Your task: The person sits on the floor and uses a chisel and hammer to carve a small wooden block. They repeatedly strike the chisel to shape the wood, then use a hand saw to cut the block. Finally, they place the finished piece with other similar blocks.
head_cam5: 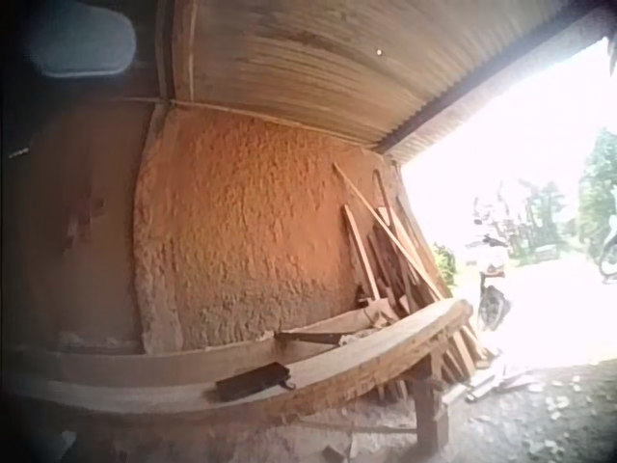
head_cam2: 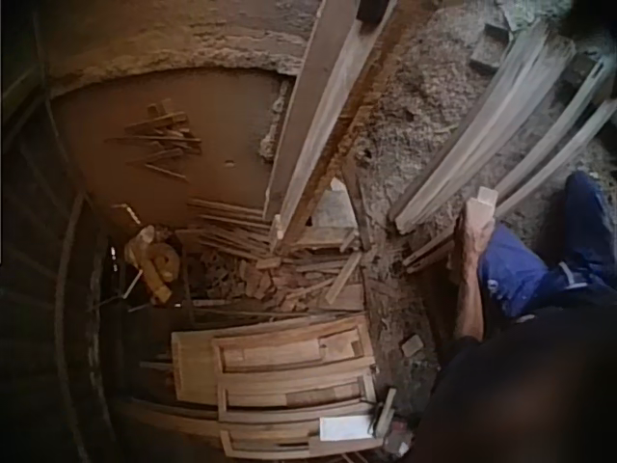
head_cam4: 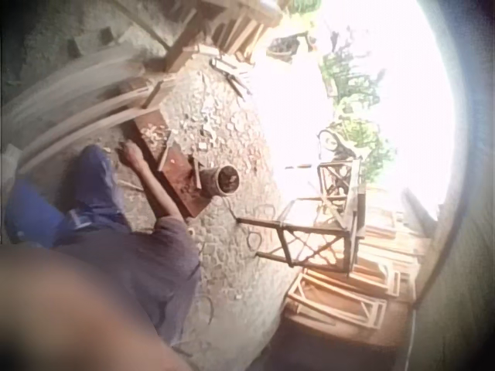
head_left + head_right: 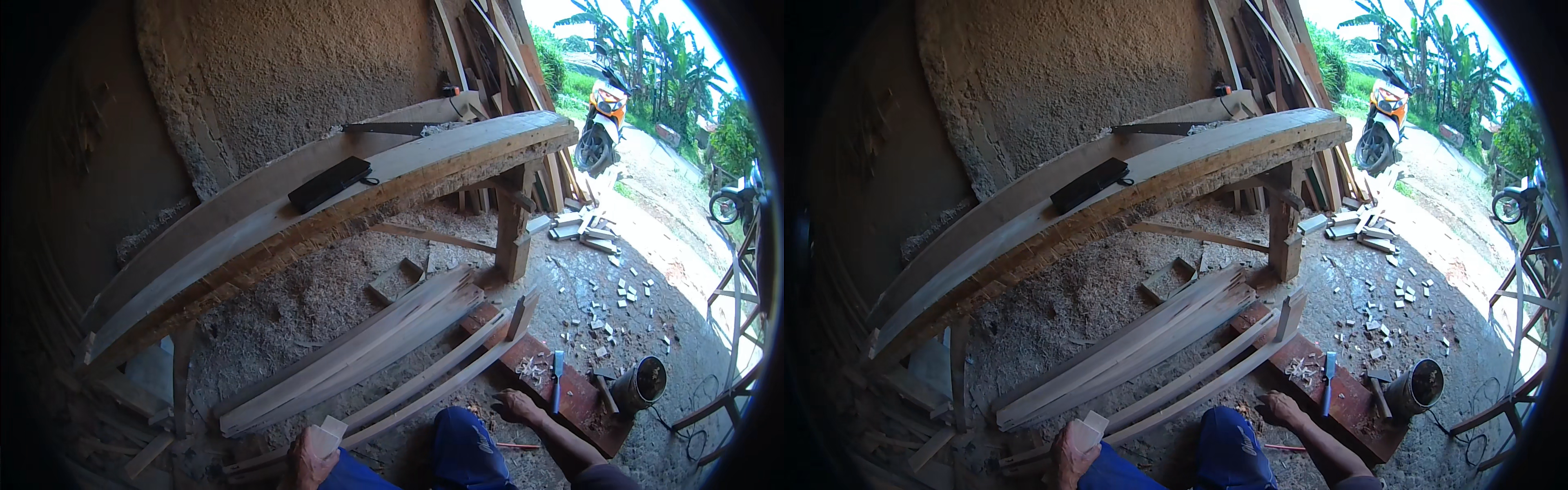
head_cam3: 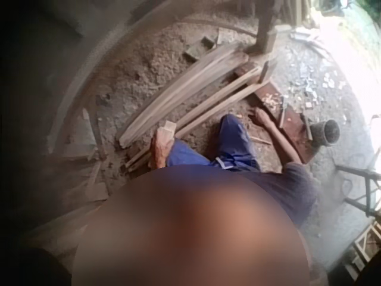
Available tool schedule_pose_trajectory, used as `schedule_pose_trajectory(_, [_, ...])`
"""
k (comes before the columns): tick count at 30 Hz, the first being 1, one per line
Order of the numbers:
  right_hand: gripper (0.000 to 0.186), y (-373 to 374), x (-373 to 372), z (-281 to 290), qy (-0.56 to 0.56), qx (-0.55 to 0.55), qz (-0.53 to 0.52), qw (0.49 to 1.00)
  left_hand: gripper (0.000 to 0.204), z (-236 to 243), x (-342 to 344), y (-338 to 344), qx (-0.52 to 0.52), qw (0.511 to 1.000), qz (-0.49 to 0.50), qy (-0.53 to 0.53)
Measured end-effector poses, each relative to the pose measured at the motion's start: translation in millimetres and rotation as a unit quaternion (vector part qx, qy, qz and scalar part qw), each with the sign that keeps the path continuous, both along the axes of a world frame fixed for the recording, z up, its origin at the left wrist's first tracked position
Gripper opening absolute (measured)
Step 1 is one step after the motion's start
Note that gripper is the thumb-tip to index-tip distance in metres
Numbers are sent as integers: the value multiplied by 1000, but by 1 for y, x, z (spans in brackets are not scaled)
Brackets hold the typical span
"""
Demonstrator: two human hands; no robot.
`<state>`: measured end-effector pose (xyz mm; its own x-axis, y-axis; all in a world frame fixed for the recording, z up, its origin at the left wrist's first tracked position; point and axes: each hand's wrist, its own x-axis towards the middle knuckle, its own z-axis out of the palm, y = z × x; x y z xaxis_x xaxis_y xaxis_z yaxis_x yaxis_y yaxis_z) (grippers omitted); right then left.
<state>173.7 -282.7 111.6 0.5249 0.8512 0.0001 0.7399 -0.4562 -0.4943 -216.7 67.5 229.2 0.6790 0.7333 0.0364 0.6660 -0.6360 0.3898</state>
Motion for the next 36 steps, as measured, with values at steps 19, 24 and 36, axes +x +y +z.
schedule_pose_trajectory(19, [27, 340, 529, 456, -291, -126, -124, 940, 72, -89, -23, 28, -114, 944, 187, -247])
schedule_pose_trajectory(24, [43, 361, 558, 450, -167, -283, -200, 923, 76, -90, -24, 46, -137, 956, 205, -160])
schedule_pose_trajectory(36, [51, 365, 622, 411, -232, -169, -209, 935, 81, -39, -4, 53, -140, 952, 237, -137])
